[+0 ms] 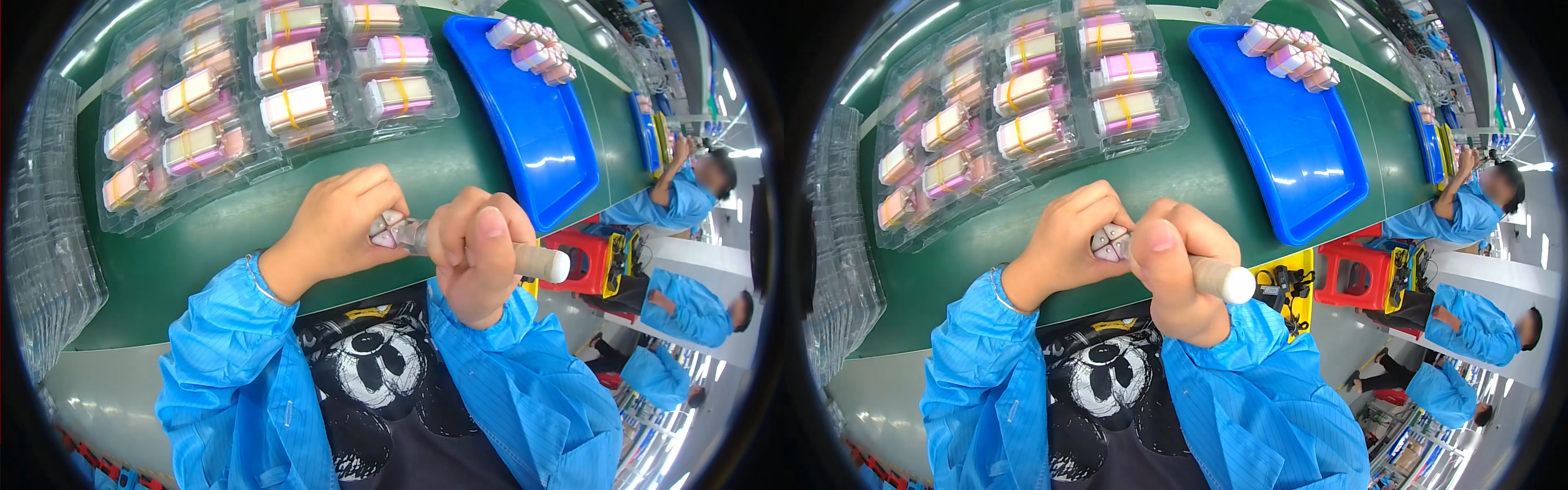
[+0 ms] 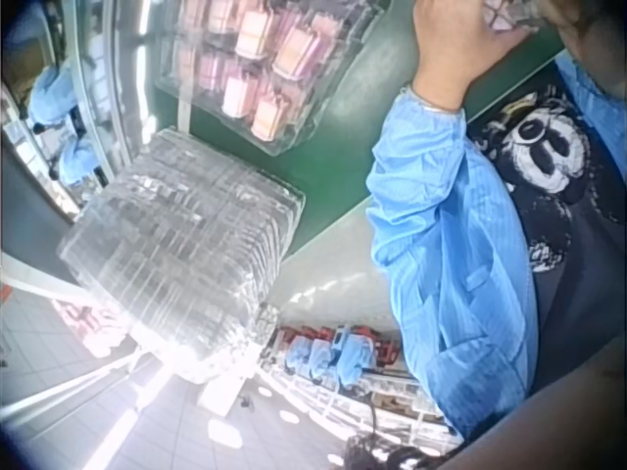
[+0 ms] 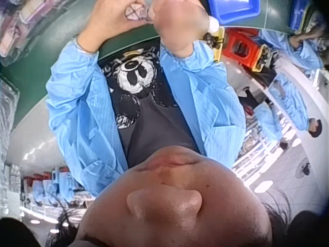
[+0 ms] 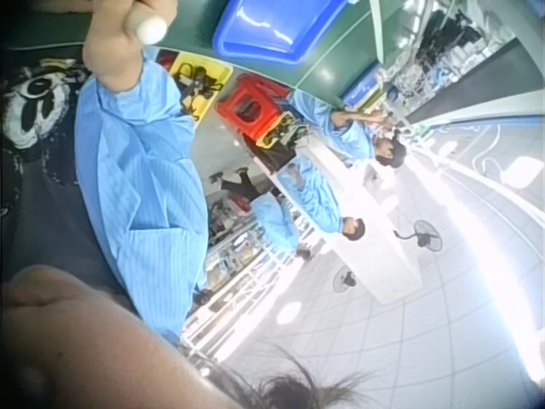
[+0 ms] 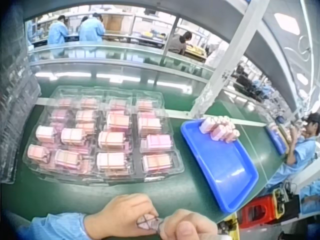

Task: Applying a marking or adhesive tool to the center of bundled cylindrical components on an assembly line.

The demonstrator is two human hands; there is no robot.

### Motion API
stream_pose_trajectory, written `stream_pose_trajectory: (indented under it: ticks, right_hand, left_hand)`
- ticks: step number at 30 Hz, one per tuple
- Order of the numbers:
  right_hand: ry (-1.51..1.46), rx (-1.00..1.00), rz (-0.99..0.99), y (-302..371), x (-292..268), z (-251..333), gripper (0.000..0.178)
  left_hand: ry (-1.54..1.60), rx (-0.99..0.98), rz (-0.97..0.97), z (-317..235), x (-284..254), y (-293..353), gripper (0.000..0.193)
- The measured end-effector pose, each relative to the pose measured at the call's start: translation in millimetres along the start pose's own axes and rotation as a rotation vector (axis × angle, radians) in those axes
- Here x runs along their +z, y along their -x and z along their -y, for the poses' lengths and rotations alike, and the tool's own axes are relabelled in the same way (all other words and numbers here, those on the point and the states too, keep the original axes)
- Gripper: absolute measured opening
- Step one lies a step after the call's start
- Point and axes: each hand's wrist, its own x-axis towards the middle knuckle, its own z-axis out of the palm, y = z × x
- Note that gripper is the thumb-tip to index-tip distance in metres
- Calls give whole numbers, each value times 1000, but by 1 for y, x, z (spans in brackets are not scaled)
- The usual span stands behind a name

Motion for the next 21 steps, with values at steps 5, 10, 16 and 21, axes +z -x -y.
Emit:
stream_pose_trajectory:
  ticks: [5, 10, 16, 21]
  right_hand:
    - [88, 55, 8, 0, 1, -6, 36]
    - [-17, -41, 5, -7, -1, -5, 36]
    - [-67, 66, -46, -38, -20, 20, 26]
    - [378, 488, 182, -45, -27, 13, 11]
  left_hand:
    - [9, -14, -2, 0, 0, 2, 36]
    - [45, -68, 40, -1, -4, 0, 37]
    - [811, -260, 8, 16, -1, 3, 64]
    - [986, -515, -36, -1, -8, -1, 103]
